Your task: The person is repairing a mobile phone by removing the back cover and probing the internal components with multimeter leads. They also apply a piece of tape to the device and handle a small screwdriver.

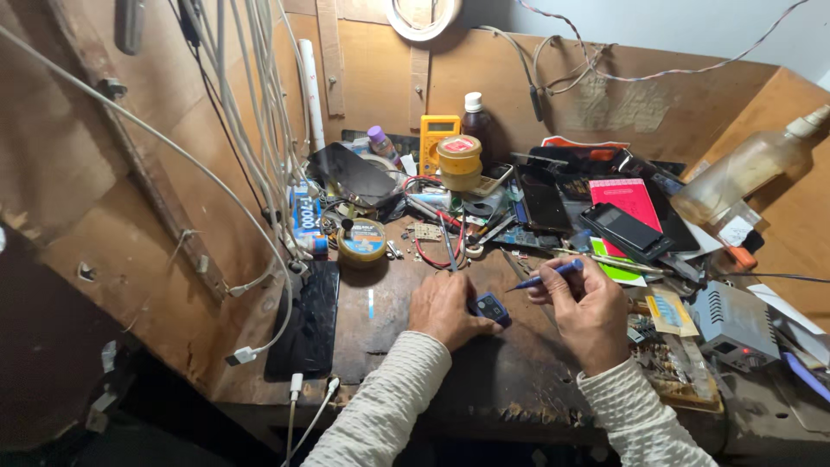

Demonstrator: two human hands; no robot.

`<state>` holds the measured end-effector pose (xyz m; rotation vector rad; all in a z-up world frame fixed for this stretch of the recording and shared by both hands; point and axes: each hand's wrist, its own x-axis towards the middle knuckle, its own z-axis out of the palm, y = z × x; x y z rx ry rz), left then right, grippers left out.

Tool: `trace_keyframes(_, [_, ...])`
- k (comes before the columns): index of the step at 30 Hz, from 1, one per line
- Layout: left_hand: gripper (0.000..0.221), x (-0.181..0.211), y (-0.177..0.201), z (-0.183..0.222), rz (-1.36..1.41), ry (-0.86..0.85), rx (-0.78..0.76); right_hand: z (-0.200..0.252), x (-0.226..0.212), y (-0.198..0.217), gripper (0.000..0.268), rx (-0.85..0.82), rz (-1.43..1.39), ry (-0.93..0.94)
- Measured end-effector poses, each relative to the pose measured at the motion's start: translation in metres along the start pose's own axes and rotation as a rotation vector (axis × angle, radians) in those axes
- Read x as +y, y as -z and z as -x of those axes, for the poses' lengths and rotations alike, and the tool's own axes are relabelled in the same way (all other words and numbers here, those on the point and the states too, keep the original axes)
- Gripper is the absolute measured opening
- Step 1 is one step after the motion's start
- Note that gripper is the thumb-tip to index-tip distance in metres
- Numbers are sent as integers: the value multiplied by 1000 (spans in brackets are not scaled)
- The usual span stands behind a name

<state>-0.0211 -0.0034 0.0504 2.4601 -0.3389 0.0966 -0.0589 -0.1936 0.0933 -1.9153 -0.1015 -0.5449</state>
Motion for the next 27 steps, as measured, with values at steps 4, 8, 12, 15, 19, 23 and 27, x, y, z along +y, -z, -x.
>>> trace_keyframes(4, [59, -1, -7, -3, 29, -1, 5, 2, 0, 0, 14, 11, -72, 58])
trace_keyframes(8, [55, -7, -9, -5, 53, 13, 29, 4, 2, -3, 18, 35, -83, 56])
trace_keyframes(12, [50, -20, -3, -19, 326, 89, 127, 0, 9, -6, 24, 76, -40, 11])
trace_keyframes(15, [40, -30, 3, -23, 1264, 218, -123, -7, 15, -11, 26, 130, -71, -44])
trace_keyframes(19, [45, -38, 1, -11, 1667, 409, -200, -3, 18, -19, 25, 103, -71, -11])
trace_keyframes(23, [58, -44, -4, -4, 1811, 434, -196, 12, 14, -24, 24, 100, -22, 116])
trace_keyframes(27, [67, -43, -2, -4, 1883, 435, -207, 13, 1, -26, 26, 82, -242, 99])
